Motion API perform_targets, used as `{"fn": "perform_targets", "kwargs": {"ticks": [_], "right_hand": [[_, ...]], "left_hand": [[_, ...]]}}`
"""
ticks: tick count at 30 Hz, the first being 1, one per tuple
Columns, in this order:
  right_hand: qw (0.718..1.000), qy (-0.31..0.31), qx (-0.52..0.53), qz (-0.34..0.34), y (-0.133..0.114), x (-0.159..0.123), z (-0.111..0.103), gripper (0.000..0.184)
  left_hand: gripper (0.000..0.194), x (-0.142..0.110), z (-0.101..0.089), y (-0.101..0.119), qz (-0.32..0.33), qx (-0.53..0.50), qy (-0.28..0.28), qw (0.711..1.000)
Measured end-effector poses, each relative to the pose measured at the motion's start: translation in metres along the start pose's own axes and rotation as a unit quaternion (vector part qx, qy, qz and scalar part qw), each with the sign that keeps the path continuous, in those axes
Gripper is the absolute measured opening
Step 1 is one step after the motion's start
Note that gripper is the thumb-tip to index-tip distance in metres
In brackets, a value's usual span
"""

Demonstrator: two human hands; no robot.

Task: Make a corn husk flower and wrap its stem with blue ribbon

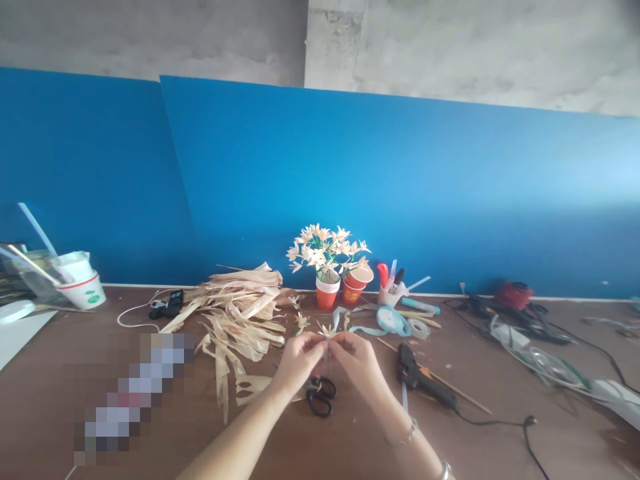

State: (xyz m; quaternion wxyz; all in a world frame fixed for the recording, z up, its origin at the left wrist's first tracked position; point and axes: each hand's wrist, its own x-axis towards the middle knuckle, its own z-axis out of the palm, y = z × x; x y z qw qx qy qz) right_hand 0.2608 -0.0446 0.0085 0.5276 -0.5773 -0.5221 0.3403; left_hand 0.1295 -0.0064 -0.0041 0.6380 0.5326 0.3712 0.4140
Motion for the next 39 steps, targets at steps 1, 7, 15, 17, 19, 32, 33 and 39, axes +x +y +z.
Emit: {"fn": "perform_targets", "kwargs": {"ticks": [1,7,15,17,19,32,33,39], "right_hand": [[1.000,-0.003,0.000,0.003,0.001,0.000,0.000,0.018],[0.998,0.000,0.062,0.009,0.001,0.000,0.003,0.022],[0.968,-0.096,0.189,0.133,0.000,-0.006,0.000,0.029],[0.947,-0.121,0.242,0.174,0.003,-0.007,-0.003,0.025],[0.924,-0.138,0.287,0.210,0.007,-0.007,-0.004,0.021],[0.983,-0.021,0.149,0.110,0.002,-0.009,0.005,0.018],[0.990,0.006,0.112,0.085,0.001,-0.009,0.007,0.017],[0.991,0.088,-0.090,-0.052,0.005,-0.013,0.012,0.016]], "left_hand": [[0.028,0.001,-0.001,-0.001,-0.006,0.001,0.002,1.000],[0.026,-0.001,-0.001,0.000,-0.036,-0.052,0.027,0.998],[0.023,-0.003,-0.001,0.005,-0.036,-0.113,0.021,0.993],[0.024,-0.004,-0.001,0.005,-0.038,-0.116,0.013,0.992],[0.024,-0.004,-0.001,0.005,-0.041,-0.120,-0.002,0.992],[0.026,-0.004,0.002,0.003,-0.049,-0.059,0.050,0.996],[0.027,-0.005,0.003,0.003,-0.053,-0.053,0.066,0.995],[0.026,-0.010,0.011,0.005,-0.031,-0.071,0.085,0.993]]}}
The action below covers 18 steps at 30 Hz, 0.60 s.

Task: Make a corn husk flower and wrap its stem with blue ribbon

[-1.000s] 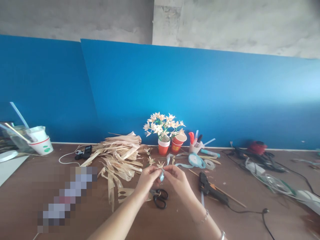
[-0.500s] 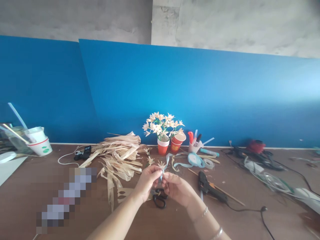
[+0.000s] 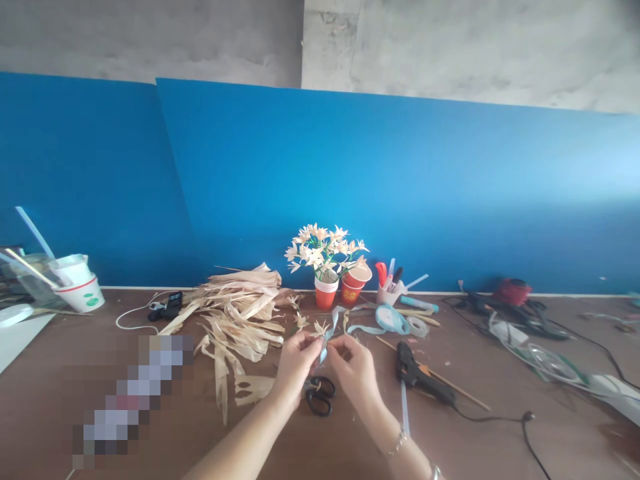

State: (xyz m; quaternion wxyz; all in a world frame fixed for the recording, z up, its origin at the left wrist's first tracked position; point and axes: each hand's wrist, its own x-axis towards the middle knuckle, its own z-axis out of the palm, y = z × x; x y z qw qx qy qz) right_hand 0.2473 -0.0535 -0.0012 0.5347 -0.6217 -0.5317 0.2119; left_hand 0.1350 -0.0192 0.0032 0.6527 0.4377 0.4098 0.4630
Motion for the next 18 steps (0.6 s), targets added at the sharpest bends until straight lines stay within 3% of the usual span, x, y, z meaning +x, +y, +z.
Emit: {"fn": "perform_targets", "kwargs": {"ticks": [6,11,13,15,16,18], "right_hand": [[0.990,0.042,-0.094,-0.099,0.0033,-0.0031,0.0025,0.017],[0.985,0.045,-0.105,-0.127,0.0027,-0.0046,0.0055,0.019],[0.995,0.021,-0.054,-0.082,0.0006,-0.0039,0.0050,0.017],[0.997,-0.035,0.059,0.018,-0.0014,-0.0019,0.0030,0.018],[0.985,-0.072,0.135,0.078,-0.0019,-0.0005,0.0017,0.020],[0.932,-0.143,0.280,0.180,-0.0009,0.0025,-0.0010,0.023]], "left_hand": [[0.024,-0.0047,0.0042,0.0000,-0.009,-0.045,0.018,0.999],[0.026,-0.0066,0.0061,-0.0010,-0.014,-0.060,0.050,0.997],[0.026,-0.0059,0.0053,-0.0008,-0.014,-0.065,0.047,0.997],[0.026,-0.0049,0.0039,0.0009,-0.007,-0.067,0.037,0.997],[0.026,-0.0044,0.0033,0.0022,-0.006,-0.067,0.026,0.997],[0.026,-0.0040,0.0022,0.0053,-0.009,-0.067,-0.010,0.998]]}}
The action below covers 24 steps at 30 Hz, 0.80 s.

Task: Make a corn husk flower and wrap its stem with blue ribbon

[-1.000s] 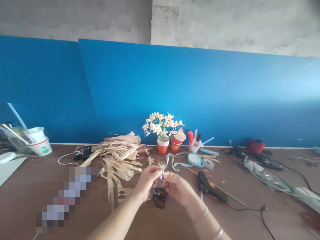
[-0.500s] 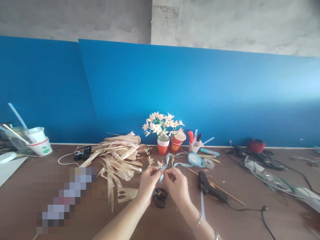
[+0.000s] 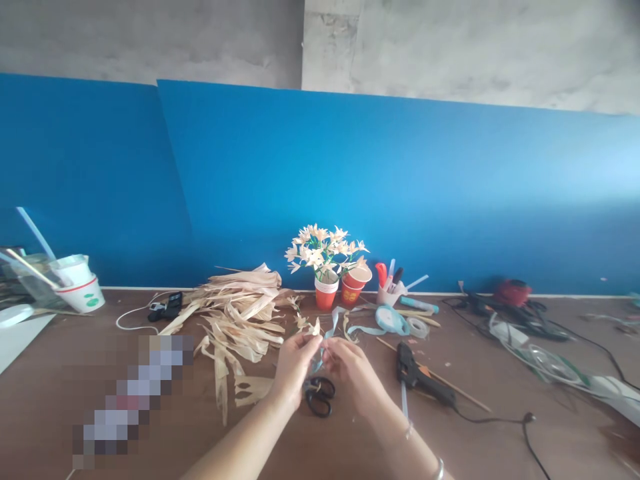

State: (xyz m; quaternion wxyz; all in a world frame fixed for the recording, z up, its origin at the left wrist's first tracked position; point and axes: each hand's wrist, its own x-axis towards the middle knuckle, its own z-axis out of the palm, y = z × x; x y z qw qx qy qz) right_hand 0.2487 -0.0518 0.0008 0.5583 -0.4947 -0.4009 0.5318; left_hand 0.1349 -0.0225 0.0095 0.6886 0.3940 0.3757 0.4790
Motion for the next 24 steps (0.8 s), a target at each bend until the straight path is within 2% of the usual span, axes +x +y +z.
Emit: {"fn": "perform_targets", "kwargs": {"ticks": [3,6,9,13,17,21,24], "right_hand": [[0.984,-0.062,0.141,0.095,0.002,0.003,-0.006,0.020],[0.964,-0.076,0.204,0.154,0.006,0.005,-0.011,0.017],[0.946,-0.083,0.251,0.186,0.007,0.006,-0.014,0.016],[0.932,-0.091,0.293,0.193,0.006,0.006,-0.015,0.017],[0.938,-0.069,0.290,0.175,0.006,0.005,-0.012,0.017],[0.974,-0.025,0.212,0.075,0.004,0.003,-0.004,0.020],[0.994,0.048,0.097,-0.001,0.000,0.000,0.002,0.021]], "left_hand": [[0.027,0.000,0.000,0.004,-0.021,-0.003,-0.057,0.998],[0.027,0.000,-0.001,0.004,-0.034,-0.002,-0.069,0.997],[0.028,0.001,-0.004,0.003,-0.038,0.019,-0.071,0.997],[0.027,0.004,-0.008,0.000,-0.033,0.011,-0.098,0.995],[0.025,0.007,-0.009,-0.002,-0.010,0.017,-0.093,0.996],[0.024,0.007,-0.007,-0.006,0.016,0.052,-0.039,0.998],[0.025,0.006,-0.004,-0.009,0.019,0.056,-0.006,0.998]]}}
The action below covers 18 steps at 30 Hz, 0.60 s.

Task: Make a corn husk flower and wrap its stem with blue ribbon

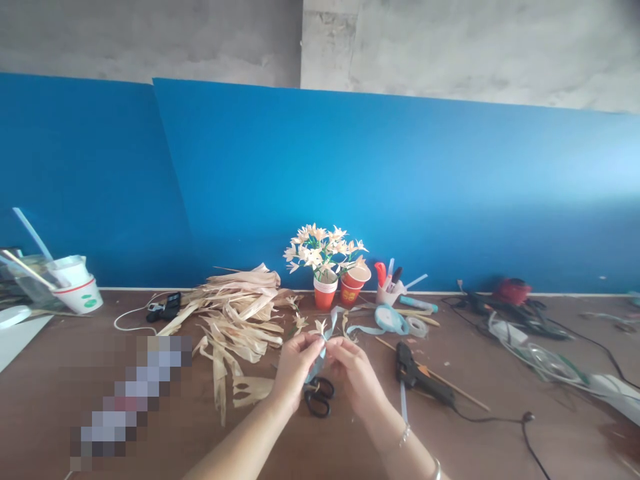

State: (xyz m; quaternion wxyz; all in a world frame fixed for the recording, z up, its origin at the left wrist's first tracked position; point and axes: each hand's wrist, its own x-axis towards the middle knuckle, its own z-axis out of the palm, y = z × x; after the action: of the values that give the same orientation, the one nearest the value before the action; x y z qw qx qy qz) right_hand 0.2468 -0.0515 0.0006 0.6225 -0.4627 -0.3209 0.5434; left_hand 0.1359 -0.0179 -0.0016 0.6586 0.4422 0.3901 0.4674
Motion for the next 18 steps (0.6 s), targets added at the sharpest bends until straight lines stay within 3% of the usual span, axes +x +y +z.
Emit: {"fn": "perform_targets", "kwargs": {"ticks": [3,7,10,12,14,16,18], "right_hand": [[0.983,0.066,-0.140,-0.097,0.0004,-0.0035,0.0032,0.018],[0.902,0.108,-0.328,-0.260,0.0062,-0.0066,0.0034,0.014],[0.857,0.107,-0.371,-0.342,0.0088,-0.0074,0.0035,0.015],[0.869,0.092,-0.347,-0.341,0.0078,-0.0075,0.0043,0.014],[0.912,0.071,-0.289,-0.281,0.0050,-0.0070,0.0052,0.012],[0.966,0.032,-0.192,-0.169,0.0016,-0.0055,0.0050,0.018],[0.997,-0.025,-0.069,-0.039,-0.0010,-0.0030,0.0029,0.024]], "left_hand": [[0.028,-0.0017,0.0034,-0.0016,-0.004,-0.009,0.025,1.000],[0.028,-0.0049,0.0074,-0.0020,-0.002,-0.024,0.050,0.998],[0.030,-0.0073,0.0087,-0.0019,-0.004,-0.048,0.059,0.997],[0.032,-0.0078,0.0079,-0.0014,-0.005,-0.065,0.054,0.996],[0.034,-0.0069,0.0059,-0.0001,-0.003,-0.072,0.043,0.996],[0.033,-0.0053,0.0036,0.0023,0.001,-0.062,0.026,0.998],[0.033,-0.0041,0.0020,0.0055,0.003,-0.044,-0.013,0.999]]}}
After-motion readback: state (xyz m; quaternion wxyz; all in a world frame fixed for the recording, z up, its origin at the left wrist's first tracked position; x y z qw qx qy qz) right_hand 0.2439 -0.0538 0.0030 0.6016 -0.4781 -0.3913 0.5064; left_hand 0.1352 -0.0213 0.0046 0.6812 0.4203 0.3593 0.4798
